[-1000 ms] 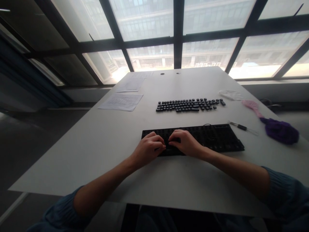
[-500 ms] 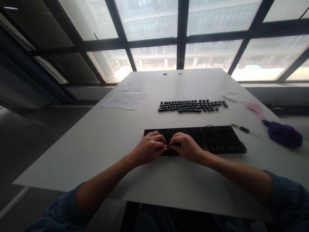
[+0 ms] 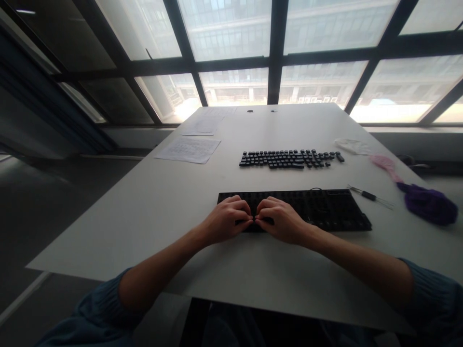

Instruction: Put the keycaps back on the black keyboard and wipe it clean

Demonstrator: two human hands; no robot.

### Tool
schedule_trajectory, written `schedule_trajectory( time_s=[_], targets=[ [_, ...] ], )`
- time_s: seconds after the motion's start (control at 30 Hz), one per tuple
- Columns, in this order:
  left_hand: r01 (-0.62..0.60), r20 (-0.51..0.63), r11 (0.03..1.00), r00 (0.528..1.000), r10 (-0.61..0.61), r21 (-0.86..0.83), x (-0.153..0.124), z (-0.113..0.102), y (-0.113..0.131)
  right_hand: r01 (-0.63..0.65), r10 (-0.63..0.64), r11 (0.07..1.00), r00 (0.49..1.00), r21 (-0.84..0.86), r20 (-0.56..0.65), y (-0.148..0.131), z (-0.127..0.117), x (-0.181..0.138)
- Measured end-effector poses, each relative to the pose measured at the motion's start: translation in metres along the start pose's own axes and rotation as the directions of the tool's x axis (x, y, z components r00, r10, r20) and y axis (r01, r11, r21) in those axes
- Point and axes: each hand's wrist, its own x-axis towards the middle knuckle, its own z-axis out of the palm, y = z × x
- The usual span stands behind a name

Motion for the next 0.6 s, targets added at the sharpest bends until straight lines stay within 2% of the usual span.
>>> schedule_trajectory(
  time_s=[0.23, 0.6],
  targets=[
    [-0.006, -0.009, 1.0, 1.0, 0.006, 0.011, -0.0003, 0.0018, 0.0006, 0.0, 0.002, 0.997, 1.0, -0.08, 0.027, -0.003, -0.0012, -0.0008],
    [0.032, 0.004, 0.999, 0.999, -0.032, -0.033, 0.0003, 0.002, 0.0002, -0.004, 0.01, 0.994, 0.998, -0.107, 0.058, -0.0055, -0.0031, 0.0009]
  ],
)
